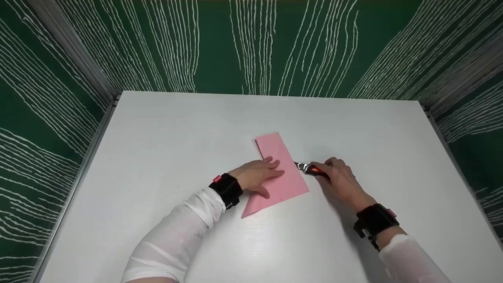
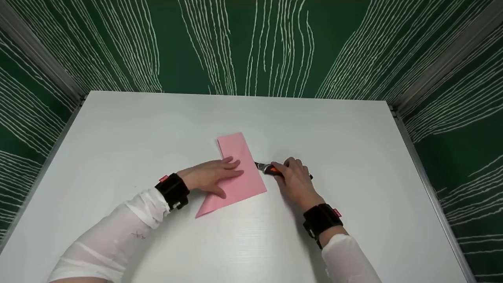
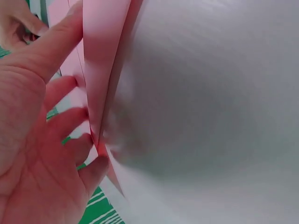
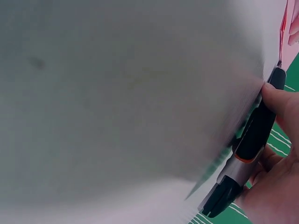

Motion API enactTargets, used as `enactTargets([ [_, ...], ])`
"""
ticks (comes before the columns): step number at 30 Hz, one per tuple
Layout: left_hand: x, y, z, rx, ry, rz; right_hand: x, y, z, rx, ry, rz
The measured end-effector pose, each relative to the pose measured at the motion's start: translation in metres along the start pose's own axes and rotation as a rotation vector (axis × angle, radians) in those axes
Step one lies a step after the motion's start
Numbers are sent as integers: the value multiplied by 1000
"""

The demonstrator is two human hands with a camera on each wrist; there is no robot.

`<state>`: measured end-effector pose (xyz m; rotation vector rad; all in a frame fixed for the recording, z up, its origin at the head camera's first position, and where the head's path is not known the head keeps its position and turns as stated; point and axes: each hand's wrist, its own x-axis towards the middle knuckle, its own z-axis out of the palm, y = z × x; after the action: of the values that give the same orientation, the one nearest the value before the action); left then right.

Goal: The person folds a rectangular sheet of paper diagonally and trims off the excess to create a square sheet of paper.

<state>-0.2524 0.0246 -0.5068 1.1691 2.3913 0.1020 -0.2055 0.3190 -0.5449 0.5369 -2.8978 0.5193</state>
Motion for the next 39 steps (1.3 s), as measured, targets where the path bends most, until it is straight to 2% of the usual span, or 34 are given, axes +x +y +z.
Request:
enactTargets([
  [5,1,0,-1,15,-16,35,3,-1,3,4,24,-2],
  [16,-3,2,-3,35,-25,28,11,-9,6,-1,27,19],
  [25,-2,4,-3,43,-45,29,10,-6,12,-20,75,-37],
  [39,0,6,-3,82,-55,18,14,-16,13,-13,38,80],
])
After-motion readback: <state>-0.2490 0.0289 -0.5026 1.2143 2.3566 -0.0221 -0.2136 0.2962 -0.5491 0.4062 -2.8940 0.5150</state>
